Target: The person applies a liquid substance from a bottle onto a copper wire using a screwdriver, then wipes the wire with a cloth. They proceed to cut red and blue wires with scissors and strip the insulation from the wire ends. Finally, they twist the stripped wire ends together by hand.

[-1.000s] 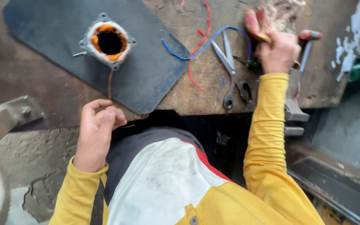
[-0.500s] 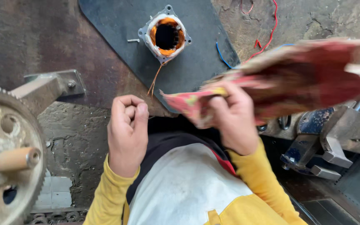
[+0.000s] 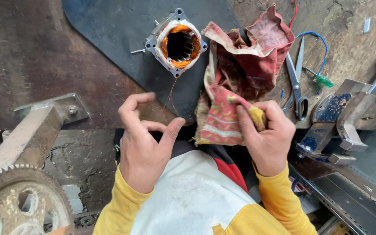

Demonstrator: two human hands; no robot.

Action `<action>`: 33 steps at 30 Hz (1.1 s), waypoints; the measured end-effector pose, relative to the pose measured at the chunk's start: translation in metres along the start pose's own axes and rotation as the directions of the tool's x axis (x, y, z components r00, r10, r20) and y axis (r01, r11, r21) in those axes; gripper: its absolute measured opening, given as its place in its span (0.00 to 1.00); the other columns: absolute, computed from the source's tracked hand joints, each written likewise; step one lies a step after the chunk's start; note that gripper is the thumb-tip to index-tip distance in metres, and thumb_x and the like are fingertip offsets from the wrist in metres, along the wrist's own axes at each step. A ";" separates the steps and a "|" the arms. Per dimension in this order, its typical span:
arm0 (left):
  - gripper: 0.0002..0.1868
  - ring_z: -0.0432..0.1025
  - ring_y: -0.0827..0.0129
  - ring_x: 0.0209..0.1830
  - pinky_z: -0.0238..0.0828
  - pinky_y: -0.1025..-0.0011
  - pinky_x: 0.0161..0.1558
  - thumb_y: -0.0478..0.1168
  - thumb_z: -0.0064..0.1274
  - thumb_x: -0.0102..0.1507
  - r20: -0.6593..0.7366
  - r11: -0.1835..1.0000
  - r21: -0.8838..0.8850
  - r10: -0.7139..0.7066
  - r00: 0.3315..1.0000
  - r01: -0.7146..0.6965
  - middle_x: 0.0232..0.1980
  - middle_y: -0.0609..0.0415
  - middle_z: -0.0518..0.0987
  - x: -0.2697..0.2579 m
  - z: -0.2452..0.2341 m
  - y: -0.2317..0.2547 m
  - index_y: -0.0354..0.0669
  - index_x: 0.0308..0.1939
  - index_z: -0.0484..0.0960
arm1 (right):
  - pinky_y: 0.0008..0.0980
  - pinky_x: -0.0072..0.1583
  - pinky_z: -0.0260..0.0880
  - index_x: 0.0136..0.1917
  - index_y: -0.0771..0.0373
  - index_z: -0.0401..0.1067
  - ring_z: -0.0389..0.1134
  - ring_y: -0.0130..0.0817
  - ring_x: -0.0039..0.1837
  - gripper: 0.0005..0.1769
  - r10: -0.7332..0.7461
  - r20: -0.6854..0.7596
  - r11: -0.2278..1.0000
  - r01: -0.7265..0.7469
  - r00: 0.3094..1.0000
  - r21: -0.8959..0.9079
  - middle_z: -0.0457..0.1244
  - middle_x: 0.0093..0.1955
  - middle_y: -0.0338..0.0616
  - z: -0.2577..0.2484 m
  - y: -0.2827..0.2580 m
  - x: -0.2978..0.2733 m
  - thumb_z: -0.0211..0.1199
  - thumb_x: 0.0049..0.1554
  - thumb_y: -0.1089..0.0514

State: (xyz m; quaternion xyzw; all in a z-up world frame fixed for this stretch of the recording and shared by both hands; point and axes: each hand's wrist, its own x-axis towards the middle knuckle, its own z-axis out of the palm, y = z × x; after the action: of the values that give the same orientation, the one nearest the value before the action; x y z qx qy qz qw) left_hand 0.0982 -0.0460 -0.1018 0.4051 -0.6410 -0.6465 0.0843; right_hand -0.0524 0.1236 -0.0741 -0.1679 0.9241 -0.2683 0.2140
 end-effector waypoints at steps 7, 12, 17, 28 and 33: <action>0.13 0.74 0.81 0.31 0.73 0.81 0.31 0.36 0.59 0.66 0.037 0.942 -0.154 -0.295 0.955 0.297 0.40 0.52 0.82 0.005 -0.005 -0.006 0.34 0.52 0.76 | 0.23 0.53 0.69 0.56 0.68 0.75 0.66 0.18 0.50 0.11 -0.010 0.342 0.911 -0.132 0.940 0.391 0.68 0.48 0.38 0.061 -0.008 0.015 0.65 0.62 0.59; 0.09 0.77 0.81 0.33 0.76 0.80 0.32 0.35 0.58 0.67 -0.062 0.990 0.048 -0.129 0.990 0.132 0.40 0.54 0.83 -0.002 -0.011 0.004 0.35 0.49 0.80 | 0.28 0.58 0.72 0.64 0.70 0.71 0.70 0.25 0.55 0.18 -0.066 0.723 0.300 -0.678 0.687 0.671 0.70 0.55 0.42 0.073 -0.019 0.020 0.58 0.66 0.55; 0.08 0.73 0.77 0.26 0.72 0.77 0.28 0.36 0.58 0.66 -0.068 0.979 0.154 -0.123 0.990 0.132 0.37 0.53 0.81 -0.005 -0.015 0.003 0.36 0.47 0.79 | 0.31 0.52 0.73 0.65 0.70 0.70 0.71 0.28 0.51 0.21 -0.102 0.813 0.067 -0.812 0.573 0.580 0.69 0.54 0.45 0.080 -0.018 0.018 0.54 0.69 0.51; 0.05 0.76 0.67 0.28 0.73 0.69 0.33 0.34 0.52 0.68 -0.042 0.983 0.184 -0.015 0.999 0.023 0.35 0.50 0.79 -0.008 -0.007 -0.005 0.36 0.45 0.75 | 0.31 0.51 0.74 0.58 0.67 0.72 0.71 0.27 0.48 0.10 0.072 0.786 0.178 -0.784 0.614 0.595 0.69 0.50 0.43 0.098 -0.016 0.017 0.59 0.66 0.59; 0.05 0.75 0.61 0.31 0.71 0.66 0.35 0.34 0.53 0.68 -0.020 0.965 0.257 0.059 0.998 -0.052 0.35 0.47 0.78 -0.010 -0.007 -0.007 0.37 0.47 0.76 | 0.33 0.50 0.74 0.55 0.65 0.71 0.71 0.29 0.48 0.09 0.007 0.760 0.087 -0.757 0.650 0.647 0.69 0.49 0.44 0.095 -0.017 0.030 0.60 0.65 0.58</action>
State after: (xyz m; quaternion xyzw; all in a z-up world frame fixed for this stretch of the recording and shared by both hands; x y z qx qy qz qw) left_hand 0.1125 -0.0437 -0.1027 0.4032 -0.7291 -0.5500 0.0582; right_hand -0.0286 0.0570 -0.1457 0.1997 0.4379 -0.6336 0.6057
